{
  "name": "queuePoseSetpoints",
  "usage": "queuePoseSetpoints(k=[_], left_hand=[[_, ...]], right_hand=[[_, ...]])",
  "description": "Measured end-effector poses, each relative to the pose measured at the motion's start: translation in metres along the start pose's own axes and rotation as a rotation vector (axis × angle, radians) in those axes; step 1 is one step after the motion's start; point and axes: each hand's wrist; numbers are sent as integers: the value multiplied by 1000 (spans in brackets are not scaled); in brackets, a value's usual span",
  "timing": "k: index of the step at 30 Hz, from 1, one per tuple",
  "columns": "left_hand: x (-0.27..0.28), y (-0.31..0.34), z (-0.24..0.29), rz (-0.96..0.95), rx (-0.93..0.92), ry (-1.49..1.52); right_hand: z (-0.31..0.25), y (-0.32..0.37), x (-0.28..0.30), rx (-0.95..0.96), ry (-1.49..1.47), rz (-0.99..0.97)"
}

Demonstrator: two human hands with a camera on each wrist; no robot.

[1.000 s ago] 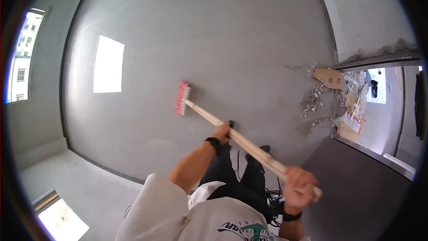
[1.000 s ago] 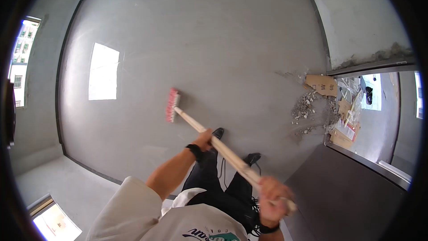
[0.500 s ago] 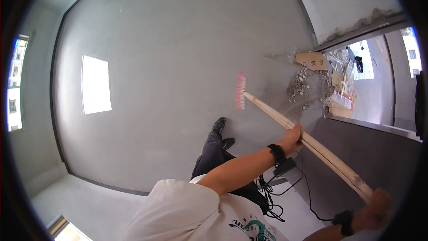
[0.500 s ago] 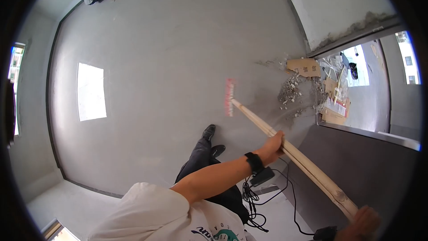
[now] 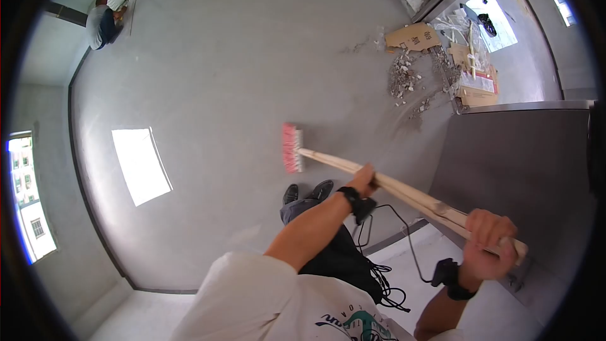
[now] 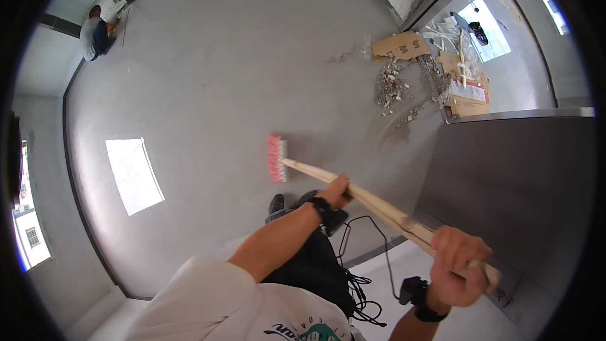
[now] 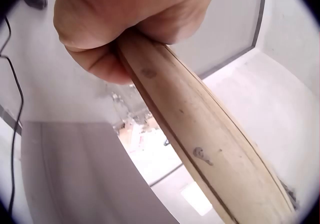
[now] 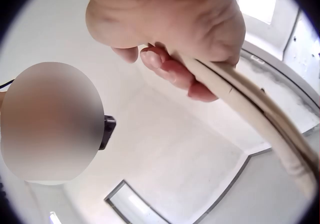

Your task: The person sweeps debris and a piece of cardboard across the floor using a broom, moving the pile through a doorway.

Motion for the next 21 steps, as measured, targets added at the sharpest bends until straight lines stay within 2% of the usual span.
queuePoseSetpoints(k=[1, 2, 3, 5, 9, 11, 13, 14, 16, 18, 19, 21], left_hand=[[-38, -2, -6, -63, 14, -47], [-66, -24, -14, -173, 37, 40], [-90, -19, -12, -220, 40, -61], [-130, 13, -6, -196, 30, -77], [-157, 58, 21, -255, -1, -116], [-165, 82, 27, -282, -20, -123], [-169, 105, 41, -266, -65, -52], [-163, 110, 53, -227, -97, -74], [-139, 125, 91, -110, -176, -73], [-109, 142, 139, 115, -314, -66], [-80, 131, 170, 133, -362, -43], [-36, 134, 241, 284, -443, -28]], right_hand=[[-10, -13, -2, 31, 53, -26], [-20, -24, -6, 59, 107, -52], [-30, -36, -3, 52, 102, -57], [-45, -58, 7, 79, 202, 27], [-74, -63, 8, 108, 206, -124], [-87, -67, 12, 210, 214, 23], [-89, -66, 46, 412, 451, 42], [-88, -72, 48, 323, 384, 85], [-69, -88, 43, 233, 316, 130], [-9, -105, 13, 77, -96, 66], [25, -112, -5, 57, -107, 84], [102, -123, -42, 32, -184, 101]])
Point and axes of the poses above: each hand's wrist, its own y-axis away from the middle knuckle, its own x-axis out of the back of the hand, z = x × y, and after that the axes turned 13 degrees about x, right-handed
